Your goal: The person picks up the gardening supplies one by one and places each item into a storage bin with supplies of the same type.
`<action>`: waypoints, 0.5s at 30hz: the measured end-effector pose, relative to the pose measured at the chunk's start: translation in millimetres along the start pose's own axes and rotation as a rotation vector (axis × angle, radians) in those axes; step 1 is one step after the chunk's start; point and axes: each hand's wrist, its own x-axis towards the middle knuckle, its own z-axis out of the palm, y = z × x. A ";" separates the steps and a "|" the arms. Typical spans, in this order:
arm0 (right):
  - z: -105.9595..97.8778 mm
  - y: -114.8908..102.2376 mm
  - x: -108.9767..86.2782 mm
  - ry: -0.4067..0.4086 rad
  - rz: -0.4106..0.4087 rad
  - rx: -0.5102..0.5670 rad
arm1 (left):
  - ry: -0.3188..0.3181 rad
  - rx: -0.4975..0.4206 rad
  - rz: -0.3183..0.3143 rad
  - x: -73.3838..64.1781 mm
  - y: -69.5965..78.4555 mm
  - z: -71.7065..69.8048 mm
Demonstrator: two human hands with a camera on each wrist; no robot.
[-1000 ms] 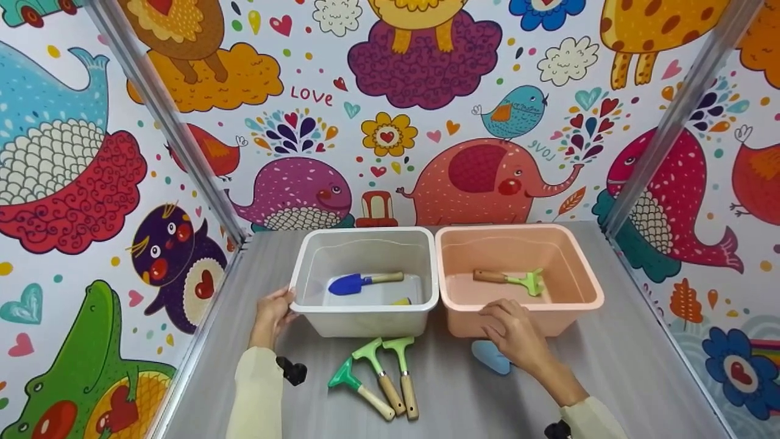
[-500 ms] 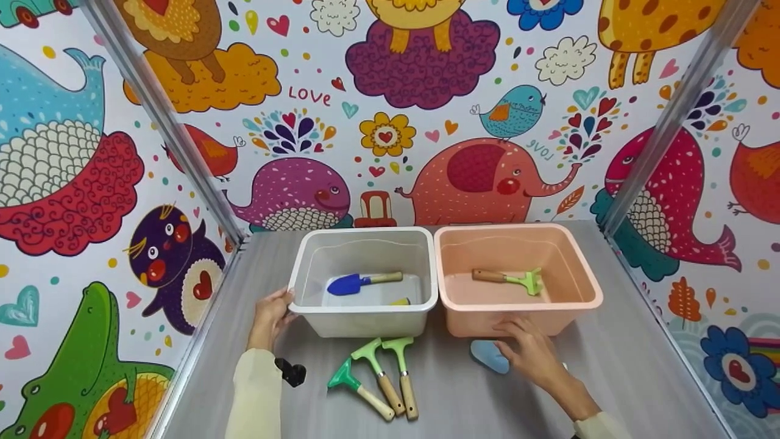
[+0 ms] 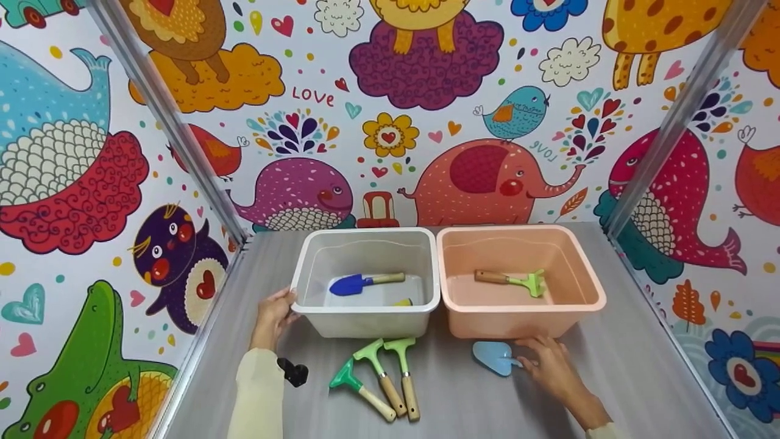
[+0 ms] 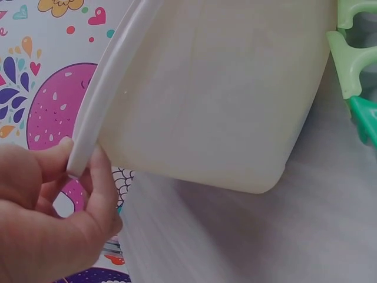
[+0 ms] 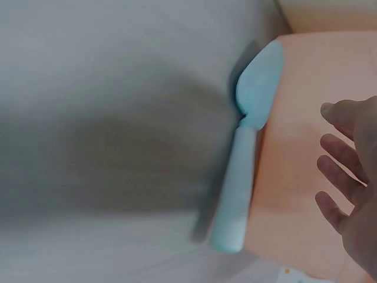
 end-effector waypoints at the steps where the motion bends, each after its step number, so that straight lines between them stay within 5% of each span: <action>1: 0.0 3.0 -1.3 -0.008 0.002 -0.020 | -0.001 -0.005 0.000 0.2 -0.4 0.0; 8: 0.2 18.3 -7.9 -0.075 0.039 -0.050 | 0.003 0.010 -0.006 -0.4 -0.5 0.0; 15: 3.6 23.7 -8.7 -0.269 0.133 -0.020 | -0.007 0.008 -0.012 0.5 -1.1 0.7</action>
